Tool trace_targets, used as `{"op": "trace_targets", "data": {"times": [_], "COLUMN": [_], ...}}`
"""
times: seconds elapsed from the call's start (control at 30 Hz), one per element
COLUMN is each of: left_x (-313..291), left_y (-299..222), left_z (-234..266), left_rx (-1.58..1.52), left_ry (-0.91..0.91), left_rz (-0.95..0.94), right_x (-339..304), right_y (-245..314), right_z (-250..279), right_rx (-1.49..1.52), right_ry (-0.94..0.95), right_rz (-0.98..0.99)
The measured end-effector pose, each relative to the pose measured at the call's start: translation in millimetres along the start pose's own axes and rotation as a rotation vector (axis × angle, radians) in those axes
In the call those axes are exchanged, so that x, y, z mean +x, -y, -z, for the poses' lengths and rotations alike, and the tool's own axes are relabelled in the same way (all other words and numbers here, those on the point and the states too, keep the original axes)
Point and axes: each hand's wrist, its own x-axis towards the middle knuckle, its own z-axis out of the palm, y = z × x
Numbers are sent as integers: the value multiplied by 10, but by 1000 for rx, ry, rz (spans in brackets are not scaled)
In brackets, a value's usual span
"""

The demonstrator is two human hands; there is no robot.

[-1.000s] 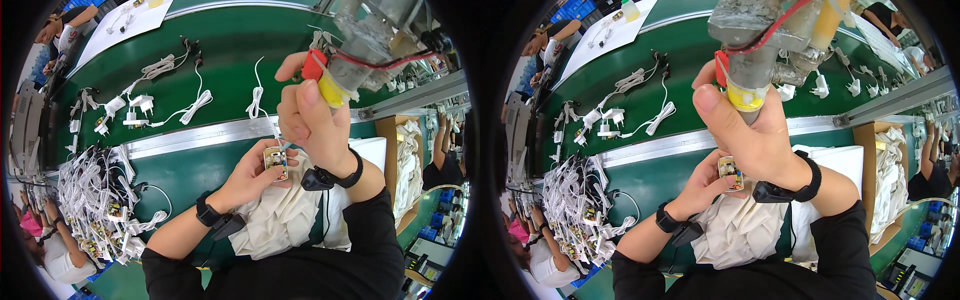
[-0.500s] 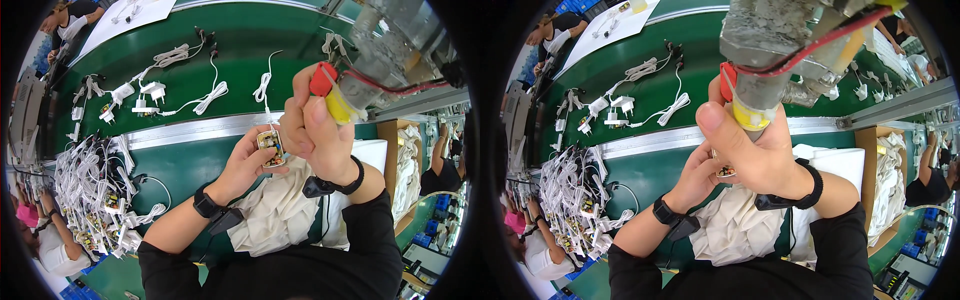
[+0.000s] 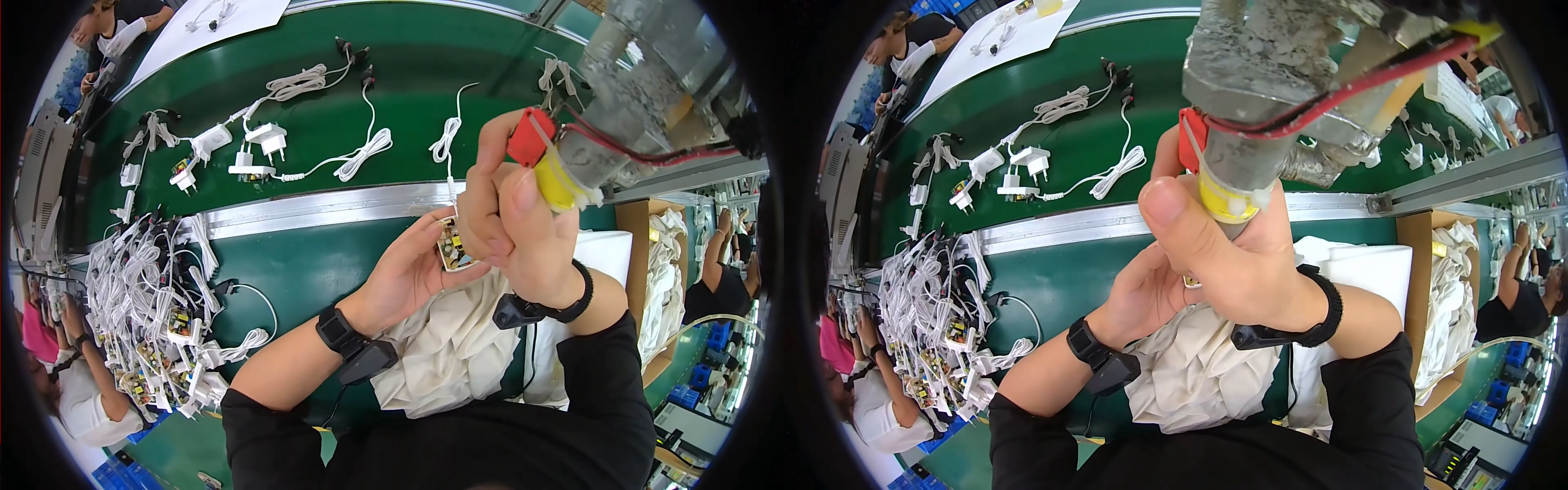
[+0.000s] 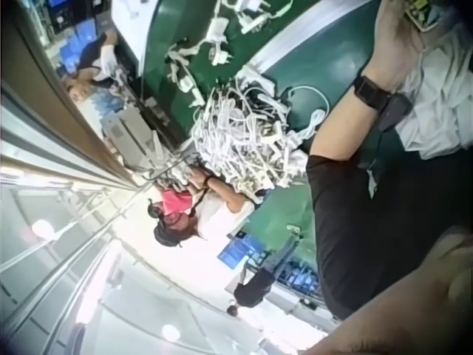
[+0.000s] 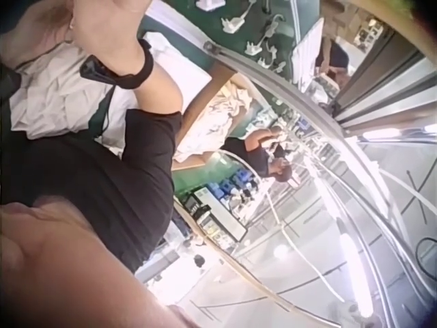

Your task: The person picks up a circuit board and fits it into a plastic housing, then uses a power tool to secure the assembly. After completing the unit, they place the finished charger onto the conveyor belt and reach for another circuit board.

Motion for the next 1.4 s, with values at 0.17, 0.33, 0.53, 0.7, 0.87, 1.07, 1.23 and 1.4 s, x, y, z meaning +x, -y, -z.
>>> {"op": "trace_targets", "data": {"times": [0.17, 0.33, 0.53, 0.7, 0.87, 1.07, 1.23, 1.4], "left_x": [0, -8, 437, 1152, 1069, 603, -73, -152], "left_y": [-21, -29, -211, -663, -667, -807, -1269, -1348], "left_z": [-7, 0, 135, -52, -199, -1, -12, 108], "left_rx": [-17, -22, 429, 1576, 1961, 2175, 2566, 3002], "left_ry": [-1, -4, 73, 160, 106, -39, -138, -359], "left_rz": [13, 28, -104, -727, -866, -780, -630, -116], "right_x": [22, 46, 23, -8, -8, 65, 155, 166], "right_y": [9, 46, 131, 189, 229, 150, 119, 138], "right_z": [-9, -21, -67, -80, -47, -72, -126, -166], "right_rx": [9, 6, 35, 46, 78, 73, 96, 124], "right_ry": [-19, -20, -65, -68, -89, -145, -112, -114], "right_rz": [-27, -19, -42, -94, -117, -183, -174, -194]}}
